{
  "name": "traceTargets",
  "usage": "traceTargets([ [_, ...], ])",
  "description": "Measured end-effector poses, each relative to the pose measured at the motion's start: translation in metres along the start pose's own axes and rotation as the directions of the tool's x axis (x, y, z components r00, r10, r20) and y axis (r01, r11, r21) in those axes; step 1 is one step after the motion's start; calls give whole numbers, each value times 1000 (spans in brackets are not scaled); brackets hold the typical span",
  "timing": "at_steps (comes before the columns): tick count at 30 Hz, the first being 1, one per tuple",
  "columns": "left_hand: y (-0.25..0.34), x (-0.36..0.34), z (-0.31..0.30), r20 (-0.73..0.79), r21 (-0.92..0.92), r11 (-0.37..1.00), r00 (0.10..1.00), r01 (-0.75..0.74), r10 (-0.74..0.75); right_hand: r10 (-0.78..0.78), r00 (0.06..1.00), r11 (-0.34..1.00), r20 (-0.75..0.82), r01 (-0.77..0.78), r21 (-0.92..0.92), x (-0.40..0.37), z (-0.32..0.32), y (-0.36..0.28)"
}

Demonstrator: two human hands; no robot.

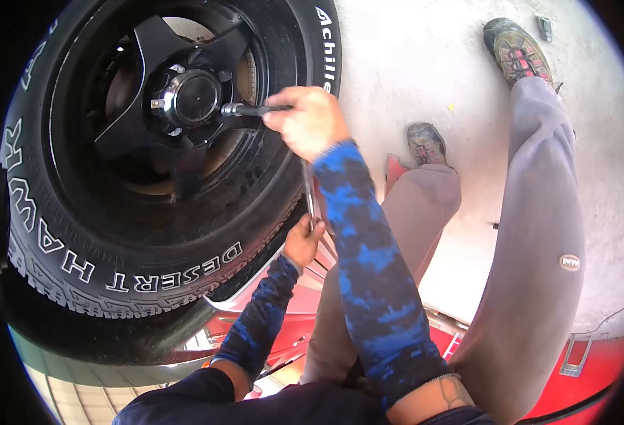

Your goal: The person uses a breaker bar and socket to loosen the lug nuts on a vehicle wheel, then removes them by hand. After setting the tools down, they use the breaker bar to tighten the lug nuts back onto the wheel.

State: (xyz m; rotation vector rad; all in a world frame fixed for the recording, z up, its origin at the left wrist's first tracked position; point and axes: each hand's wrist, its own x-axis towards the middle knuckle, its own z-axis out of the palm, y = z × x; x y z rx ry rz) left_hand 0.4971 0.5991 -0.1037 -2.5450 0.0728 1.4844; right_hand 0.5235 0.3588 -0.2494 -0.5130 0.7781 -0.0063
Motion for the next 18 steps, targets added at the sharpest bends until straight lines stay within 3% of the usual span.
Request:
traceTargets([
  [2,14,-19,-8,37,6,1000,999,-6,6,213,977,953,29,-214,214,-25,-16,-20],
  [5,21,-52,-15,103,-52,998,995,22,-17,209,969,919,131,-240,311,-41,-13,-36],
  [6,19,-63,-15,126,-116,992,991,51,-36,49,995,949,91,-75,307,-40,2,-29],
  [8,9,-81,-18,93,-164,986,996,24,-9,65,997,983,33,-70,168,-38,25,-29],
  [10,11,-94,-29,63,-269,958,995,95,-81,-92,995,991,-28,94,95,-29,49,-20],
  [13,-2,-103,-50,40,-215,973,996,81,-74,10,1000,984,7,-11,179,-33,56,-23],
  [15,-3,-107,-58,35,-200,978,998,56,-50,-106,994,991,-18,107,85,-37,65,-33],
  [16,-3,-109,-61,19,-204,978,999,47,-44,-100,995,995,-31,99,-27,-44,67,-45],
  [18,-5,-115,-67,39,-213,973,996,87,-81,-69,997,996,-38,66,-66,-45,81,-49],
])
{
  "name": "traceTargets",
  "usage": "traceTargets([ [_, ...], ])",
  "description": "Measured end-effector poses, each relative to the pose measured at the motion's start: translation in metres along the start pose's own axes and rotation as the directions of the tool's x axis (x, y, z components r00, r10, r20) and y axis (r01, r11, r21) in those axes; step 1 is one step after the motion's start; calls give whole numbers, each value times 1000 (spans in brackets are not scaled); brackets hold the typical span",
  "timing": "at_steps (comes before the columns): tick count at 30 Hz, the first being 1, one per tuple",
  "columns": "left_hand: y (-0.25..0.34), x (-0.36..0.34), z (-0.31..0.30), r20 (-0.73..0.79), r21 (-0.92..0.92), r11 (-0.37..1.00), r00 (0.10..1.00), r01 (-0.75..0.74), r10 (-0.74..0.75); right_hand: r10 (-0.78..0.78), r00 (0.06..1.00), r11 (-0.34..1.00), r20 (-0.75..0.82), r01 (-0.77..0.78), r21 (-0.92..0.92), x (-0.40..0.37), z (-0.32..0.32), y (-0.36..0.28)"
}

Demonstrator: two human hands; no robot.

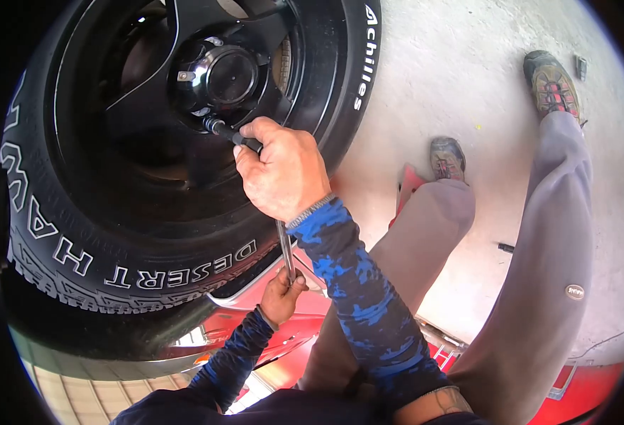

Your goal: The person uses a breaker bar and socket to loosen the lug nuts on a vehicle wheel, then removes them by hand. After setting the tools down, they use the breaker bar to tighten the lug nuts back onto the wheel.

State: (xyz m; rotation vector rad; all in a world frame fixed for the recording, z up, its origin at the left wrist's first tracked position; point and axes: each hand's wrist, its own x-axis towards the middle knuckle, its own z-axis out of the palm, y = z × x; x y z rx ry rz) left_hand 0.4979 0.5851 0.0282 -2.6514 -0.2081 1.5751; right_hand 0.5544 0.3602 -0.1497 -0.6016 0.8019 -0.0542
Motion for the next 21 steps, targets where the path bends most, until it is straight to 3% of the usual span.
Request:
traceTargets([
  [3,7,-11,-5,19,-77,996,998,55,-54,68,991,997,119,-63,-44,16,8,4],
  [7,24,-29,-12,59,-185,981,997,61,-51,27,996,993,86,-17,-117,31,24,3],
  [10,70,-66,-27,159,-425,890,981,168,-109,45,997,985,67,-33,-171,42,29,-4],
  [11,86,-81,-40,195,-497,845,974,196,-111,130,984,991,124,-134,24,49,34,5],
  [12,108,-93,-57,280,-578,767,951,279,-135,127,984,991,127,-130,16,49,30,2],
  [14,134,-114,-94,356,-715,616,930,332,-89,253,926,910,278,-326,255,46,21,-7],
  [15,158,-118,-112,368,-729,557,914,397,-171,340,919,823,200,-393,410,44,29,-5],
  [16,163,-120,-130,321,-699,645,941,308,-102,336,918,826,211,-395,403,41,31,-8],
  [17,175,-124,-148,386,-749,504,902,430,-196,349,917,837,191,-397,376,38,33,-11],
  [18,177,-124,-162,456,-658,594,873,462,-174,362,917,847,168,-399,352,35,34,-13],
  [20,171,-123,-144,265,-345,828,892,442,-366,173,974,976,149,-190,109,39,40,5],
  [21,147,-119,-125,168,-236,902,929,362,-329,101,986,995,129,-99,-18,38,38,1],
])
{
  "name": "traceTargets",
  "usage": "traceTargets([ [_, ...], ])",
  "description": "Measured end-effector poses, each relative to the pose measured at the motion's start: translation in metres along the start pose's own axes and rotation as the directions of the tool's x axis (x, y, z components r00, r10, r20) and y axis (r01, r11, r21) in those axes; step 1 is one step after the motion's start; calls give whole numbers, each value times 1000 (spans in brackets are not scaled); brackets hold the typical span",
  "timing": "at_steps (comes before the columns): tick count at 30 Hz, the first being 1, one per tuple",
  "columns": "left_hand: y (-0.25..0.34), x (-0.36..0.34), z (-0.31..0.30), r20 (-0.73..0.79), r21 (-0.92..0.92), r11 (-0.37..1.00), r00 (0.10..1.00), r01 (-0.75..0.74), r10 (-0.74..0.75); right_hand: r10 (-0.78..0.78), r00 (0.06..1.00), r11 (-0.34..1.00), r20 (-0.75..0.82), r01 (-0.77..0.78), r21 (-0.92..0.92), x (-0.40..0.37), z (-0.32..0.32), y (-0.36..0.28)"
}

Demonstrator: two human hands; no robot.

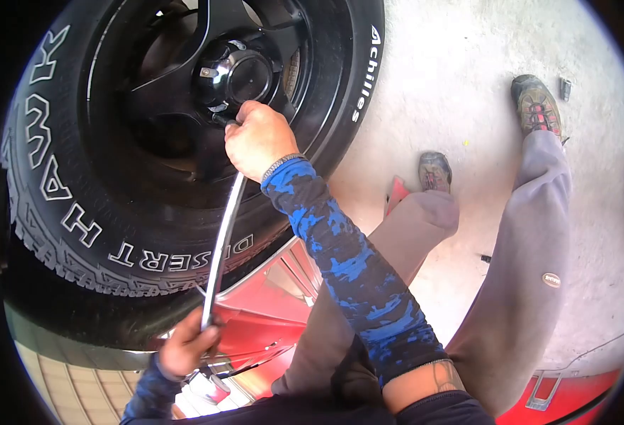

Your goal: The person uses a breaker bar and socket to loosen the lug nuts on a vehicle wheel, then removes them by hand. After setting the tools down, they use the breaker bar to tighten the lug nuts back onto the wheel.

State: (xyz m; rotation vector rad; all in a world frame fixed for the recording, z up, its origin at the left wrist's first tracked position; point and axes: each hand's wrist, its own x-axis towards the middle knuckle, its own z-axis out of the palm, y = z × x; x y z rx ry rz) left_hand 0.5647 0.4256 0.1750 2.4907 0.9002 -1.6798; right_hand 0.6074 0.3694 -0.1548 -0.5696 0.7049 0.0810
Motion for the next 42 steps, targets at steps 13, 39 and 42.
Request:
traceTargets([
  [13,-122,279,116,-158,-23,857,848,-514,505,-417,900,764,129,424,-486,2,-17,1],
  [39,11,-5,48,301,-32,997,952,65,-53,331,935,861,132,-356,363,-40,-90,11],
  [42,-2,7,43,260,62,998,966,1,-17,304,945,865,123,-328,380,-33,-87,21],
])
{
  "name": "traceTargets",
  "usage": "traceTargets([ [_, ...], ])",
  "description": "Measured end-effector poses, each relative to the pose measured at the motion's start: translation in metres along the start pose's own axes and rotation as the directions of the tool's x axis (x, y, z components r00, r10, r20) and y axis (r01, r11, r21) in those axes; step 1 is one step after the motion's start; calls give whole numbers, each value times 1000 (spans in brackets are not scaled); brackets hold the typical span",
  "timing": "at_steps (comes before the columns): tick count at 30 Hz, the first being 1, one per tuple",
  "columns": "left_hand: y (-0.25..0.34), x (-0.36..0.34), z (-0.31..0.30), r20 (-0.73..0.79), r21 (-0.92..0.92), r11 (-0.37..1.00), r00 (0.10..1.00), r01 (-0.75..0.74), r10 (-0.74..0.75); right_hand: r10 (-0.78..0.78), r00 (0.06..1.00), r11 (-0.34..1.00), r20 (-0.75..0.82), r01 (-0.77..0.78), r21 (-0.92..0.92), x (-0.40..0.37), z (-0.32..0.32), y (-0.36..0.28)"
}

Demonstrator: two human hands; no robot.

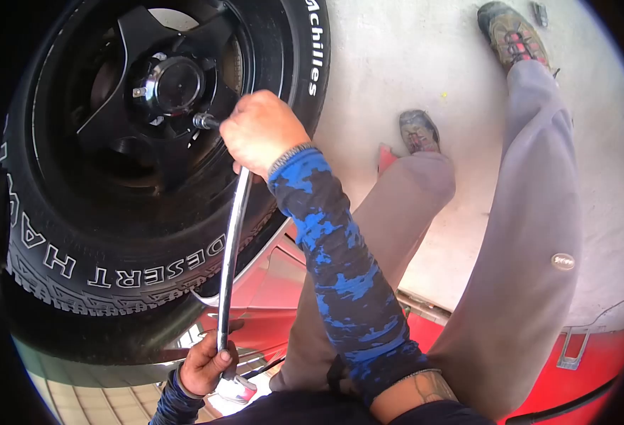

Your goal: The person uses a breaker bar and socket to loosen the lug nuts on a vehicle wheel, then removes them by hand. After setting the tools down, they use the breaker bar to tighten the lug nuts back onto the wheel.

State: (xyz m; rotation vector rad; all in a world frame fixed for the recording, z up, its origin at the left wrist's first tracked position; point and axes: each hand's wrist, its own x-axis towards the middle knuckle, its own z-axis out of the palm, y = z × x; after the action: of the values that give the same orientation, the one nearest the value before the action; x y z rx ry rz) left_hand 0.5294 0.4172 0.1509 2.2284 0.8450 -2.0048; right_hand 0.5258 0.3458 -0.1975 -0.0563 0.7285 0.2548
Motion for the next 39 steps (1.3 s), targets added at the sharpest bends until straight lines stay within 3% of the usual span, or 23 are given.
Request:
traceTargets([
  [1,-4,-2,-3,-30,57,998,999,-15,17,-19,1000,1000,4,19,4,4,0,3],
  [15,-67,30,-8,-59,8,992,990,-126,127,-289,950,951,122,299,-75,20,7,30],
  [23,-90,49,-1,-70,141,973,978,-184,195,-484,844,835,230,524,-166,7,10,31],
  [27,-85,45,-1,-133,63,984,975,-169,176,-551,800,748,238,600,-283,26,30,36],
  [30,-81,37,-1,-194,-1,981,963,-192,188,-614,695,467,374,702,-538,58,53,39],
  [31,-77,31,0,-242,-36,979,953,-199,185,-663,488,31,568,776,-630,66,58,36],
  [32,-69,22,0,-259,-60,978,949,-199,177,-664,484,26,569,776,-630,71,59,36],
  [33,-50,9,7,-305,-125,971,939,-204,158,-635,645,359,425,734,-577,67,61,27],
  [35,-23,-22,-1,-187,-350,897,958,-271,217,-369,907,868,203,415,-274,55,66,8],
  [36,-9,-35,-11,-151,-468,835,957,-291,249,-164,975,983,151,174,-61,49,68,-2],
  [37,9,-47,-21,-121,-579,758,951,-301,285,60,987,983,149,-85,163,44,69,-10],
  [39,67,-57,-37,-93,-728,630,949,-271,300,170,982,888,87,-191,418,45,72,-2],
])
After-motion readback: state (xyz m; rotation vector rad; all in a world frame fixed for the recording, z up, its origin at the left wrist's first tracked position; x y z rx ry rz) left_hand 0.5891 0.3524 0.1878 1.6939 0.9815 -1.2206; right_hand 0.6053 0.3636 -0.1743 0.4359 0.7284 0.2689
